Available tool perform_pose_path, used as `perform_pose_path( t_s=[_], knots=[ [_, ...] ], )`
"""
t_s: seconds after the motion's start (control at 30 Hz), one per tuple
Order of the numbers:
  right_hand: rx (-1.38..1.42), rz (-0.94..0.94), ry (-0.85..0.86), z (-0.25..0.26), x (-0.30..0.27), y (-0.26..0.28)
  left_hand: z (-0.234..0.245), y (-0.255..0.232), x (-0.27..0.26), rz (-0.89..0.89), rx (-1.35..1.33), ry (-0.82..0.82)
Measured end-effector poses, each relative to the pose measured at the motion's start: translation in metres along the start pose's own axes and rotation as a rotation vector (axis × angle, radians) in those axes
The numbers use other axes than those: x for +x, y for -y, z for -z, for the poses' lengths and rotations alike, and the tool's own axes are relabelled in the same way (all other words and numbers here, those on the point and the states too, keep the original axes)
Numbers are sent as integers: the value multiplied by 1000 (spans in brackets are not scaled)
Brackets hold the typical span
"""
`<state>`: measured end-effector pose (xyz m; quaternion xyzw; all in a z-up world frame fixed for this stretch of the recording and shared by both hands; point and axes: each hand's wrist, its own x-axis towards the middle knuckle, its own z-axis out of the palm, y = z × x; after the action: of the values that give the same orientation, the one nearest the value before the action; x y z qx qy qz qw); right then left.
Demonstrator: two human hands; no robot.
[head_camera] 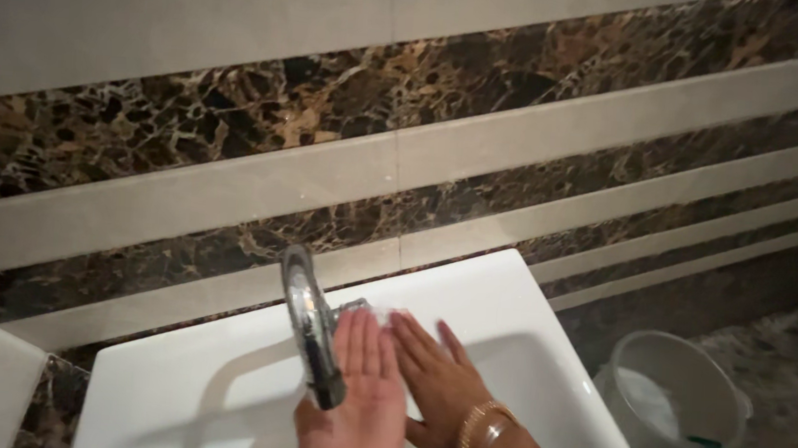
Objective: The person washes their hands and a small green bucket under a running sink faucet.
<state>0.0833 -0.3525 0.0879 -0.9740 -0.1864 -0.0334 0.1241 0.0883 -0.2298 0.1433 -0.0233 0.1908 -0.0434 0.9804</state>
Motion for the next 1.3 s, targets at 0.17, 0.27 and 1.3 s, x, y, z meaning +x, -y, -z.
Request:
perform_pose_path(
  t_s=[0.17, 0.27, 1.3],
  knots=[
    [-258, 223, 234, 22, 52, -22, 26, -7, 10, -13, 183, -149],
    [-125, 273, 164, 34, 57, -59, 69, -24, 34, -76, 102, -277],
    [1400, -349, 599, -68, 31, 68, 121, -260, -42, -725, 3441, 396]
  ],
)
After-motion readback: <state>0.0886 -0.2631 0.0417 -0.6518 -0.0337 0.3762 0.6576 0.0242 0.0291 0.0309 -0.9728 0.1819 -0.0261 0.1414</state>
